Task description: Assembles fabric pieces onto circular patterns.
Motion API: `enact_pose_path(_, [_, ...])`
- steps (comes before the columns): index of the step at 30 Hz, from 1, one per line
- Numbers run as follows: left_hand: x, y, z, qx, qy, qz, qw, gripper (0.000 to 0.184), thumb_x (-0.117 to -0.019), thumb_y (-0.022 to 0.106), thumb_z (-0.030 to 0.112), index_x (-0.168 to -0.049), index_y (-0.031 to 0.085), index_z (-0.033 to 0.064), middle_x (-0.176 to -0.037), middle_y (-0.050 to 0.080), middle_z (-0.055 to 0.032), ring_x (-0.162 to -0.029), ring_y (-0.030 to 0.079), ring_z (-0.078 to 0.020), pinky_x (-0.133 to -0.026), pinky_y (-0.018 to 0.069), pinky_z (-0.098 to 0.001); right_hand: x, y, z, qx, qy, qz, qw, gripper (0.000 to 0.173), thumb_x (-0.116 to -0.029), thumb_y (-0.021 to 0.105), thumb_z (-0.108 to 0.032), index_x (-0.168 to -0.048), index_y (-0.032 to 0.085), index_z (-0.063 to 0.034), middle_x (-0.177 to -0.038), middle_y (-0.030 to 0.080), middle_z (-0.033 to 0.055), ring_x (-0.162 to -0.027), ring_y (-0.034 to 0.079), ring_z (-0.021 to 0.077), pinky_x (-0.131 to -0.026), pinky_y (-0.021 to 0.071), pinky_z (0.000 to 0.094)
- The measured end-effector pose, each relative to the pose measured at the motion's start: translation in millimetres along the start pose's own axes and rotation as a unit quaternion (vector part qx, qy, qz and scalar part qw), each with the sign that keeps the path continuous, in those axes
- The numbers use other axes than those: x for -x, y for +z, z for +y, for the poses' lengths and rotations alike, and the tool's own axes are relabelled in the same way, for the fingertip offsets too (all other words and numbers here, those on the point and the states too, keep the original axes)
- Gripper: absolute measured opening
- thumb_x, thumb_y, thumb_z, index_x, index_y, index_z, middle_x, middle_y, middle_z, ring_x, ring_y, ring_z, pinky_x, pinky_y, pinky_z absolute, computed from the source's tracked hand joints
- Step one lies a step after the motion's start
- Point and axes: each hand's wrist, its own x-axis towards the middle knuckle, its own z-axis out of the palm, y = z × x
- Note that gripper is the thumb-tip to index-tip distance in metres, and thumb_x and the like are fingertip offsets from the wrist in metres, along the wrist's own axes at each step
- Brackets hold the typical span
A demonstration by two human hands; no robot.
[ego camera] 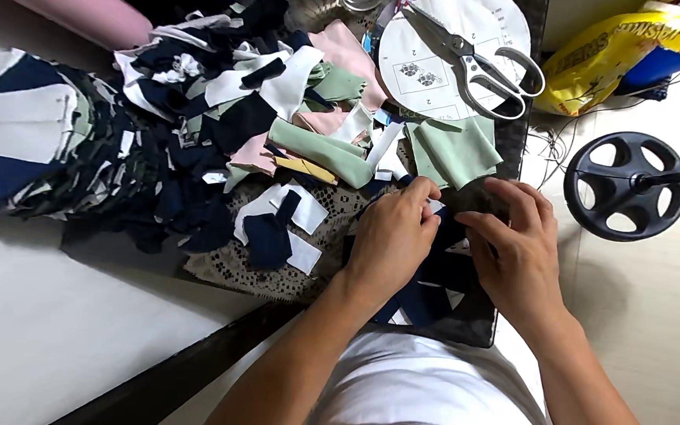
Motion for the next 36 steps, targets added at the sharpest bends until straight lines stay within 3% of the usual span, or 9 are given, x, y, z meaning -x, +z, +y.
enact_pose_path(3, [0.6,-1.0,-0.7,-0.014,0.011,0.010,1.000,0.021,-0.0910,0.073,0.010,-0.112,0.069,0.0079,-0.085,0.070,-0.0043,-0.074,0.068,-0.0180,-0.066,0.0570,-0.0374,-2.7,6.3,5.0,0.014,-0.010,-0.013,1.000,0.020,-0.0950,0.061,-0.017,-0.101,0.079,-0.0225,-0.145,0.056,0.0158,-0.144,0.038,0.0459,-0.112,0.0287,0.0676])
enact_pose_path(7, [16.8,2.0,-6.2,-0.080,0.076,0.120,0.987,0.022,-0.0973,0.060,0.011,-0.115,0.072,0.0043,-0.117,0.071,-0.0136,-0.110,0.067,-0.0326,-0.090,0.0540,-0.0477,-2.7,8.6,7.2,-0.002,0.008,-0.026,1.000,0.021,-0.0949,0.061,-0.018,-0.103,0.079,-0.0229,-0.147,0.056,0.0158,-0.145,0.037,0.0459,-0.112,0.0281,0.0680])
enact_pose_path(11, [46.2,24.2,1.0,-0.133,0.081,0.067,0.985,0.059,-0.1073,0.040,0.044,-0.147,0.054,0.0037,-0.160,0.040,-0.0201,-0.151,0.031,-0.0435,-0.117,0.0228,-0.0693,-1.5,7.7,9.8,-0.024,0.006,-0.017,1.000,0.021,-0.0959,0.061,-0.019,-0.106,0.079,-0.0203,-0.146,0.056,0.0165,-0.144,0.038,0.0449,-0.111,0.0310,0.0657])
enact_pose_path(15, [55.9,41.0,-5.3,-0.154,0.129,0.001,0.980,0.076,-0.1014,0.041,0.061,-0.154,0.046,0.0071,-0.161,0.039,-0.0207,-0.151,0.032,-0.0416,-0.117,0.0210,-0.0707,1.8,-1.1,14.3,-0.054,0.003,0.027,0.998,0.021,-0.0984,0.060,-0.019,-0.109,0.078,-0.0149,-0.142,0.059,0.0188,-0.141,0.044,0.0418,-0.112,0.0349,0.0607])
enact_pose_path(24, [38.5,10.8,-38.7,-0.053,0.359,-0.153,0.919,0.073,-0.0948,0.061,0.051,-0.154,0.046,0.0115,-0.162,0.038,-0.0164,-0.154,0.026,-0.0383,-0.124,0.0179,-0.0585,11.7,-19.3,13.0,-0.058,-0.025,0.064,0.996,0.020,-0.0994,0.060,-0.017,-0.106,0.075,-0.0047,-0.135,0.058,0.0325,-0.141,0.043,0.0424,-0.119,0.0306,0.0484])
enact_pose_path(27, [49.2,-4.5,-39.6,-0.052,0.283,-0.006,0.958,0.051,-0.0979,0.062,0.036,-0.142,0.060,0.0120,-0.152,0.053,-0.0134,-0.146,0.044,-0.0347,-0.119,0.0335,-0.0550,12.6,-16.6,10.6,-0.062,-0.053,0.062,0.995,0.018,-0.1003,0.059,-0.016,-0.106,0.073,-0.0057,-0.134,0.058,0.0303,-0.142,0.042,0.0378,-0.121,0.0284,0.0448])
enact_pose_path(30, [60.9,-38.4,-57.1,-0.055,0.088,0.137,0.985,0.028,-0.0991,0.061,0.019,-0.122,0.073,0.0083,-0.128,0.070,-0.0091,-0.123,0.064,-0.0269,-0.103,0.0524,-0.0452,13.0,-15.6,8.8,-0.065,-0.065,0.047,0.995,0.019,-0.1010,0.058,-0.015,-0.106,0.073,-0.0053,-0.134,0.059,0.0301,-0.143,0.042,0.0376,-0.121,0.0276,0.0443])
enact_pose_path(33, [74.3,-63.4,-86.0,-0.071,-0.077,0.181,0.978,0.021,-0.0967,0.064,0.013,-0.113,0.073,0.0026,-0.114,0.070,-0.0158,-0.101,0.070,-0.0304,-0.086,0.0584,-0.0467,10.0,-11.7,4.8,-0.074,-0.076,0.033,0.994,0.020,-0.1014,0.057,-0.017,-0.105,0.072,-0.0046,-0.132,0.060,0.0296,-0.142,0.042,0.0381,-0.121,0.0266,0.0454])
enact_pose_path(36, [84.3,-69.5,-93.8,-0.071,-0.172,0.146,0.972,0.023,-0.0960,0.065,0.014,-0.111,0.071,-0.0013,-0.113,0.069,-0.0201,-0.099,0.069,-0.0336,-0.087,0.0568,-0.0481,7.6,-7.3,-4.1,-0.073,-0.084,0.016,0.994,0.022,-0.1007,0.057,-0.016,-0.103,0.073,-0.0015,-0.131,0.060,0.0323,-0.140,0.043,0.0427,-0.120,0.0277,0.0479])
